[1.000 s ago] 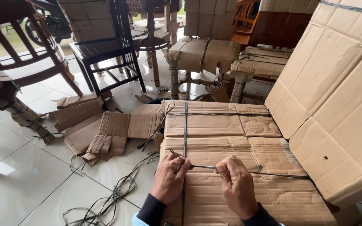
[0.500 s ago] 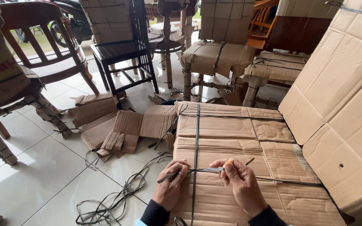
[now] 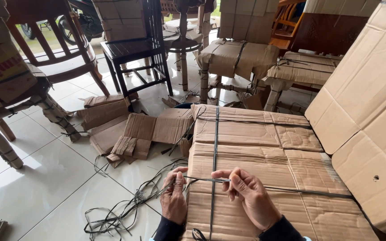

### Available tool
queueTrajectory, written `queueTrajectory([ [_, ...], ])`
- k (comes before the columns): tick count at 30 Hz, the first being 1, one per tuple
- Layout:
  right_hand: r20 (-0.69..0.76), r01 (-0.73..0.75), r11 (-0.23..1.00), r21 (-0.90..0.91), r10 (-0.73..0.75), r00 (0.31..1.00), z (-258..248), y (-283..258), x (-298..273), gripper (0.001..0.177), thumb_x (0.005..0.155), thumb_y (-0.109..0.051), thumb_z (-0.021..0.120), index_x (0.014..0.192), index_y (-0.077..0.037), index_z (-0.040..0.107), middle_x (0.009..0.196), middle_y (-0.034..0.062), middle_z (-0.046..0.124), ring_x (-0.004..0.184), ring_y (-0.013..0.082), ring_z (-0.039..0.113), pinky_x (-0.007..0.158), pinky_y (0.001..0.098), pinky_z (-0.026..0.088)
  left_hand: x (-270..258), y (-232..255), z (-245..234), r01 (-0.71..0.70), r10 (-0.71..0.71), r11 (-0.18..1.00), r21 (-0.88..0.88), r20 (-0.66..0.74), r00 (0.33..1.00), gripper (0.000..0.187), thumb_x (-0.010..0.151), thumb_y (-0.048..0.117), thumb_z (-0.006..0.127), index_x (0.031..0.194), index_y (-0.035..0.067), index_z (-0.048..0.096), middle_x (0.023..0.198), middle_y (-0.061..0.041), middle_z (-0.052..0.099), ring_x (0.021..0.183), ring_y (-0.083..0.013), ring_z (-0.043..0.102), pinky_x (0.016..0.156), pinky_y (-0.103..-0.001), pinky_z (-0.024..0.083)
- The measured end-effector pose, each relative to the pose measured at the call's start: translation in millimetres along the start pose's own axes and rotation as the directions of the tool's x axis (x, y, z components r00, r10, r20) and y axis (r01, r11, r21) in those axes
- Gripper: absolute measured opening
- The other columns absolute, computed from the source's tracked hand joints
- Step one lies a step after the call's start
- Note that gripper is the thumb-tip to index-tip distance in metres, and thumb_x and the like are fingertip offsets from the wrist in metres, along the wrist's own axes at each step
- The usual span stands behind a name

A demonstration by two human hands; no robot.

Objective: The person secures cardboard protective wrapping onto a chair by wrapping black plastic strips around the back and seat and tying them into knots by hand.

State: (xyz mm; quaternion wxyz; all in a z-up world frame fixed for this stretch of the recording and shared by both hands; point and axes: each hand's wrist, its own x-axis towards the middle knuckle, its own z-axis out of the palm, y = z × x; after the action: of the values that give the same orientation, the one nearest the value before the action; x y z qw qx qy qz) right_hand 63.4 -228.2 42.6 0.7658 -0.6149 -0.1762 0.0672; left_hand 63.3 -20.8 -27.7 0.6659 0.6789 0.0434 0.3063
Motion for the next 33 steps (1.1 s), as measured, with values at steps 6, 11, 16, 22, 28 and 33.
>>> queueTrajectory([
  [6, 0.040, -0.043, 0.955, 0.294, 0.033, 0.999, -6.3, 11.5, 6.1, 0.024, 0.103, -0.026, 0.054, 0.084, -0.012, 0.050, 0.105, 0.0318, 0.079, 0.097, 0.0310, 0.071, 0.065, 0.0340, 0.054, 6.3, 31.3, 5.7, 0.146, -0.092, 0.941, -0.304, 0.187, 0.978, 0.033, 0.107, 0.027, 0.047, 0.079, 0.012, 0.055, 0.099, -0.011, 0.084, 0.052, -0.0096, 0.043, 0.053, -0.022, 0.038],
  [11, -0.133, 0.030, 0.978, 0.207, -0.002, 0.991, -4.7, 10.6, 13.6, 0.020, 0.100, -0.019, 0.059, 0.083, -0.010, 0.054, 0.117, 0.0255, 0.077, 0.066, 0.0126, 0.059, 0.046, 0.0204, 0.040, 7.7, 17.2, 6.4, 0.161, -0.099, 0.937, -0.310, 0.206, 0.973, 0.034, 0.105, 0.025, 0.050, 0.073, 0.014, 0.050, 0.088, -0.010, 0.083, 0.057, -0.0096, 0.042, 0.059, -0.024, 0.039],
  [16, -0.287, 0.111, 0.984, 0.141, -0.067, 0.956, -10.9, 26.4, 20.3, 0.011, 0.100, -0.010, 0.060, 0.088, -0.010, 0.060, 0.099, 0.0171, 0.074, 0.054, 0.0095, 0.040, 0.044, 0.0205, 0.023, 7.9, 23.1, 5.4, 0.106, -0.077, 0.989, -0.105, 0.250, 0.965, 0.046, 0.105, 0.031, 0.049, 0.089, 0.009, 0.087, 0.071, 0.005, 0.044, 0.059, -0.0078, 0.040, 0.060, -0.024, 0.033],
  [22, -0.422, 0.131, 0.990, -0.060, -0.144, 0.895, -3.0, 21.6, 24.4, 0.014, 0.103, -0.010, 0.058, 0.090, -0.005, 0.060, 0.088, 0.0155, 0.072, 0.050, 0.0084, 0.031, 0.043, 0.0220, 0.022, 6.7, 29.2, 5.7, 0.161, -0.118, 0.980, -0.116, 0.313, 0.942, 0.045, 0.103, 0.027, 0.049, 0.094, 0.006, 0.088, 0.071, 0.004, 0.044, 0.059, -0.0079, 0.041, 0.063, -0.023, 0.036],
  [28, -0.272, 0.192, 0.980, 0.050, -0.171, 0.947, -10.5, 22.3, 16.8, 0.014, 0.099, -0.013, 0.064, 0.087, -0.006, 0.063, 0.076, 0.0124, 0.069, 0.048, 0.0082, 0.035, 0.044, 0.0221, 0.024, 10.0, 15.0, 17.5, 0.171, -0.161, 0.985, 0.007, 0.378, 0.912, 0.032, 0.102, 0.029, 0.052, 0.087, 0.011, 0.073, 0.075, 0.003, 0.064, 0.076, -0.0100, 0.058, 0.084, -0.027, 0.045],
  [33, 0.080, 0.097, 0.981, -0.168, -0.084, 0.993, 5.0, -2.3, 6.8, 0.016, 0.078, -0.002, 0.075, 0.062, -0.001, 0.075, 0.060, 0.0074, 0.069, 0.056, 0.0139, 0.058, 0.054, 0.0264, 0.043, 17.9, 22.2, 12.9, 0.362, -0.235, 0.875, -0.323, 0.370, 0.899, 0.041, 0.103, 0.022, 0.052, 0.063, 0.013, 0.050, 0.061, -0.008, 0.065, 0.052, -0.0092, 0.038, 0.058, -0.023, 0.035],
])
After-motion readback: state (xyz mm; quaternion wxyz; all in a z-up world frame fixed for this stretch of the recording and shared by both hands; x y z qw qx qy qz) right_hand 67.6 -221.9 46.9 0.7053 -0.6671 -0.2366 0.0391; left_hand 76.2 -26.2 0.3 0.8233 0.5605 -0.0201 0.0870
